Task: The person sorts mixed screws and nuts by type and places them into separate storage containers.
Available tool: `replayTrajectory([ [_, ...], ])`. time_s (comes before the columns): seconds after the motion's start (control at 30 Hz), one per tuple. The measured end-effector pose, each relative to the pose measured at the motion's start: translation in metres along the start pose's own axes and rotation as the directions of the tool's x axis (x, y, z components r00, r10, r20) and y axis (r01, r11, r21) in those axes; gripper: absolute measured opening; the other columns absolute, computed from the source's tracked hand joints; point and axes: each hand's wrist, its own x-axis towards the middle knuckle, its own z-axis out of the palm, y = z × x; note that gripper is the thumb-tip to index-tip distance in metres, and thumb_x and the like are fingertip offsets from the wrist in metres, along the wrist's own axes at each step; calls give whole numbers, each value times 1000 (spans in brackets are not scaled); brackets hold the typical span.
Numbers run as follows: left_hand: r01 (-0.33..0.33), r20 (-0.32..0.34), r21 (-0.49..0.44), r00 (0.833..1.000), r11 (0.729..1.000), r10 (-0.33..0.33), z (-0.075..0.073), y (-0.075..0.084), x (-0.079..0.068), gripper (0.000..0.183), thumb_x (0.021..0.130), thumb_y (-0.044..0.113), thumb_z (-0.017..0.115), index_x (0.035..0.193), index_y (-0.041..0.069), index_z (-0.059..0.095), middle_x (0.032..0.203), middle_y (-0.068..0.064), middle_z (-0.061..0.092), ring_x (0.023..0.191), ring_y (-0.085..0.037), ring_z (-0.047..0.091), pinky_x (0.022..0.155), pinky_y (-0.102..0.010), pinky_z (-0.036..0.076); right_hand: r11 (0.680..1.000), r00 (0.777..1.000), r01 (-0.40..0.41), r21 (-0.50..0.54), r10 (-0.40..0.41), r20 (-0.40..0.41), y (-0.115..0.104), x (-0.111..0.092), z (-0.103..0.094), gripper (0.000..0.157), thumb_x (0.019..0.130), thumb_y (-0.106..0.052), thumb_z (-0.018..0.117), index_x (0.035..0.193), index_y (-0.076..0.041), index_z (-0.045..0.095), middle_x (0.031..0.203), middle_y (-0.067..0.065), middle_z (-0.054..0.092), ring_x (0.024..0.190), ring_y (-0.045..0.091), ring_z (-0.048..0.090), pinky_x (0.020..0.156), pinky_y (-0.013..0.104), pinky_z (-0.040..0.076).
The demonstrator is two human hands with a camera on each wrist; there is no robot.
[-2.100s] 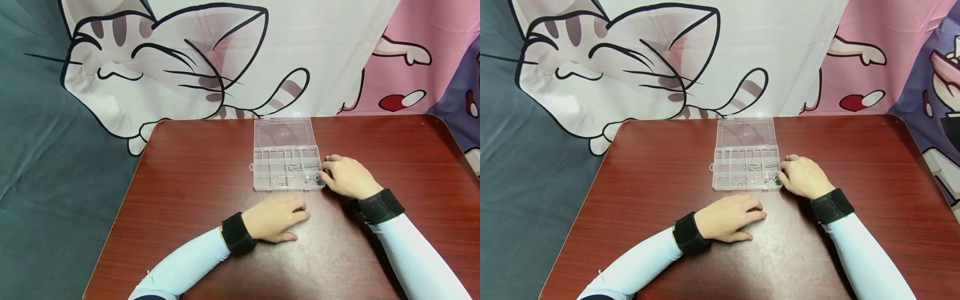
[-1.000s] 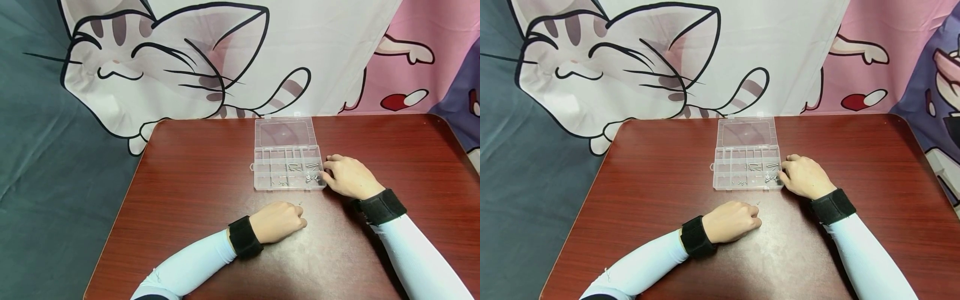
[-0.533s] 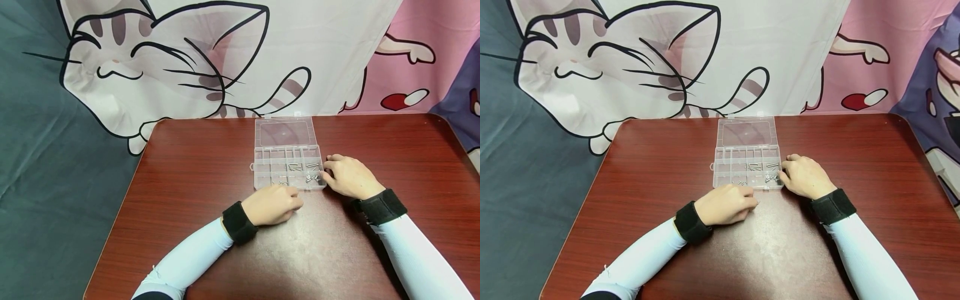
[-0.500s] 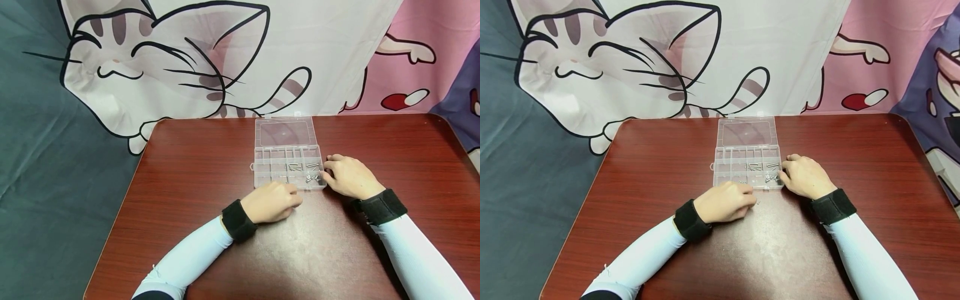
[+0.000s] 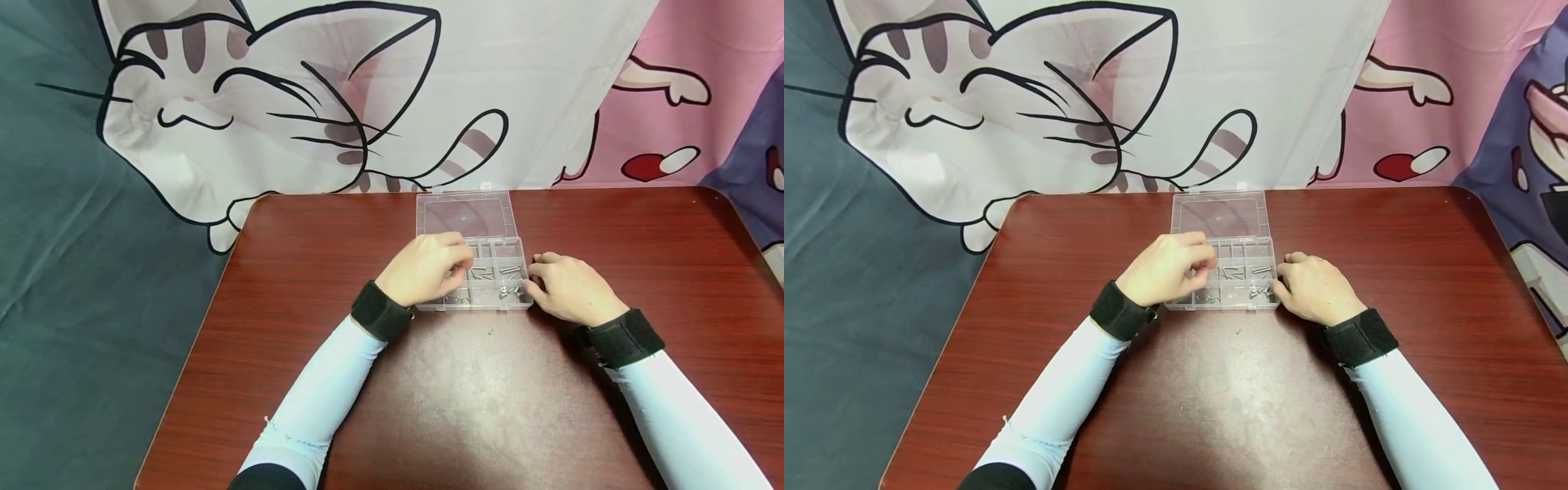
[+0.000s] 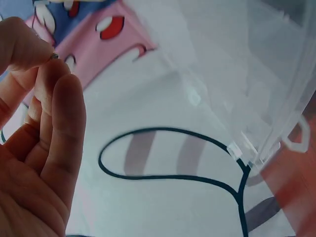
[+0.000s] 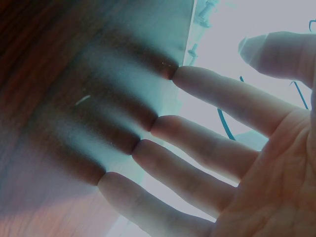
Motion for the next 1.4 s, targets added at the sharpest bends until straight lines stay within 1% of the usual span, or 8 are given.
replayTrajectory([
  [0.33,65,-28,-12,997,998,-66,3,-15,3,15,81,1,65,85,16,68,79,3,56,63,-8,49,59,-22,42,1000,1000,18,4,-18,-20,-1,0,1,21,94,-22,68,98,-4,77,107,21,72,92,38,72,84,58,58],
  [0.53,98,12,-5,995,995,-98,5,-17,2,13,83,6,68,91,16,70,85,3,61,67,-9,55,62,-25,48,1000,999,21,-1,-21,-26,1,0,2,19,93,-22,69,96,-5,76,106,21,72,91,38,72,83,59,58],
  [0.6,119,62,8,991,993,-119,4,-17,2,25,87,20,75,112,16,72,108,-1,67,86,-14,66,77,-29,55,1000,1000,15,-4,-15,-23,1,-1,2,20,93,-22,69,96,-4,76,108,22,72,93,38,72,85,58,58],
  [0.67,139,115,21,983,990,-141,2,-17,1,57,88,40,78,138,16,63,139,-8,62,116,-23,67,99,-38,56,1000,1000,10,-5,-10,-20,1,-1,1,21,93,-22,68,98,-3,77,110,23,72,95,39,72,86,59,58],
  [0.73,158,158,37,974,987,-162,2,-17,1,90,85,60,76,157,17,44,164,-12,40,144,-31,50,118,-47,44,1000,1000,3,-6,-3,-15,1,-1,0,22,94,-22,68,99,-2,77,111,24,72,98,40,72,88,59,58],
  [0.8,176,184,44,966,983,-181,0,-17,0,104,83,72,71,164,19,31,172,-13,25,157,-35,32,127,-52,30,1000,1000,-3,-6,3,-9,1,-1,0,23,94,-22,68,100,-2,77,113,26,72,100,41,72,89,59,58],
  [1.17,178,227,57,956,982,-187,3,-6,-3,115,75,83,70,165,23,28,173,-10,21,160,-35,21,130,-54,21,1000,1000,19,-5,-19,-22,1,1,3,21,93,-22,69,97,-4,77,106,22,72,90,37,72,83,58,58],
  [1.4,53,249,57,966,997,-66,13,12,-8,110,77,81,70,162,20,35,169,-10,31,157,-33,30,128,-53,28,1000,1000,19,-7,-19,-21,0,1,2,21,94,-22,69,98,-4,78,107,21,73,90,38,72,82,58,58],
])
